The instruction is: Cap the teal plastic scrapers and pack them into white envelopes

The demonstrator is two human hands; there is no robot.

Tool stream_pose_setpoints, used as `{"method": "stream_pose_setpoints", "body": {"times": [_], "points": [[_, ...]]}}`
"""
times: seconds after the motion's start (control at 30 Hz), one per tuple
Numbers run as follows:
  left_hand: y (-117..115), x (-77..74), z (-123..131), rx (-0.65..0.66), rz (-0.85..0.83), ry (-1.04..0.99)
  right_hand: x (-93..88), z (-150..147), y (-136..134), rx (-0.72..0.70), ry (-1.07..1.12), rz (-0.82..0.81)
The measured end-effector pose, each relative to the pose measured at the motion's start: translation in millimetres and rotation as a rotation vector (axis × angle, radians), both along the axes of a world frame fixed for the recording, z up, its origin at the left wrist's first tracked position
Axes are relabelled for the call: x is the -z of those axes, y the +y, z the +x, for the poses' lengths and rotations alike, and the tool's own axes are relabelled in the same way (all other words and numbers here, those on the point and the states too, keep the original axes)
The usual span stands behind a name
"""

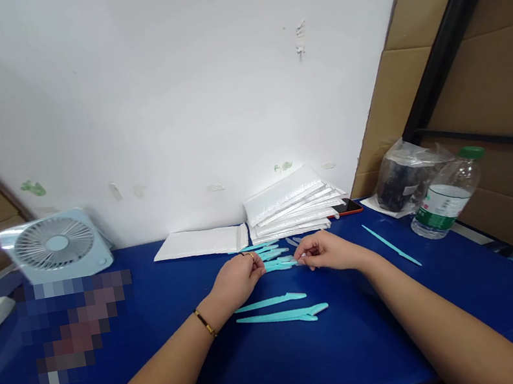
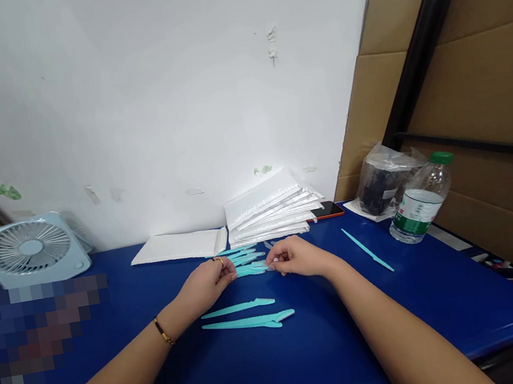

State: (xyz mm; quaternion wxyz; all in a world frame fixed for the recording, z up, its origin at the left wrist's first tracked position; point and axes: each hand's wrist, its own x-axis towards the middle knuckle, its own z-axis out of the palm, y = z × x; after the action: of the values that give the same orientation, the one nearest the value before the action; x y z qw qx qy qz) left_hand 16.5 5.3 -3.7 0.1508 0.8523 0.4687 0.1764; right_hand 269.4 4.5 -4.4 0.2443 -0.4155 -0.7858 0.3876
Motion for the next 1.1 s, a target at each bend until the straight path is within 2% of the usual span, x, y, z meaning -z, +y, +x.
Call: {"method": "stream_pose_setpoints", "body": {"times": [0.2, 0.33, 0.43, 0.5, 0.57, 0.73, 0.83, 1.0, 1.1], "points": [[2, -0.9, 4, -0.002, 0.041, -0.034, 2.9, -10, 2, 0.043, 0.045, 0.071], [2, -2.2, 0, -0.038, 0.083, -0.073, -5.7, 17, 8, 0.301, -0.132, 0.323], [-4, -6.1, -3, 0.100, -0.022, 0.010, -8.0, 38, 14, 0.413, -0.351, 0.357], [-9, -7.8, -2, 0.198, -0.100, 0.074, -4.4, 44, 17, 0.408, -0.444, 0.326], [-14, -7.4, 0, 0.241, -0.136, 0.127, 1.7, 41, 20, 0.383, -0.510, 0.329], [-14, -1.8, 5, 0.156, -0.078, 0.105, 11.9, 22, 22, 0.378, -0.653, 0.420], [-9, -1.3, 3, 0.062, -0.057, 0.022, 12.0, 15, 19, 0.316, -0.538, 0.413], [-2, -4.0, -1, -0.013, -0.031, -0.027, 4.6, 6, 9, 0.098, -0.063, 0.140], [0, -4.0, -2, -0.025, -0.032, -0.040, -1.8, 1, 3, 0.048, 0.014, 0.071]]}}
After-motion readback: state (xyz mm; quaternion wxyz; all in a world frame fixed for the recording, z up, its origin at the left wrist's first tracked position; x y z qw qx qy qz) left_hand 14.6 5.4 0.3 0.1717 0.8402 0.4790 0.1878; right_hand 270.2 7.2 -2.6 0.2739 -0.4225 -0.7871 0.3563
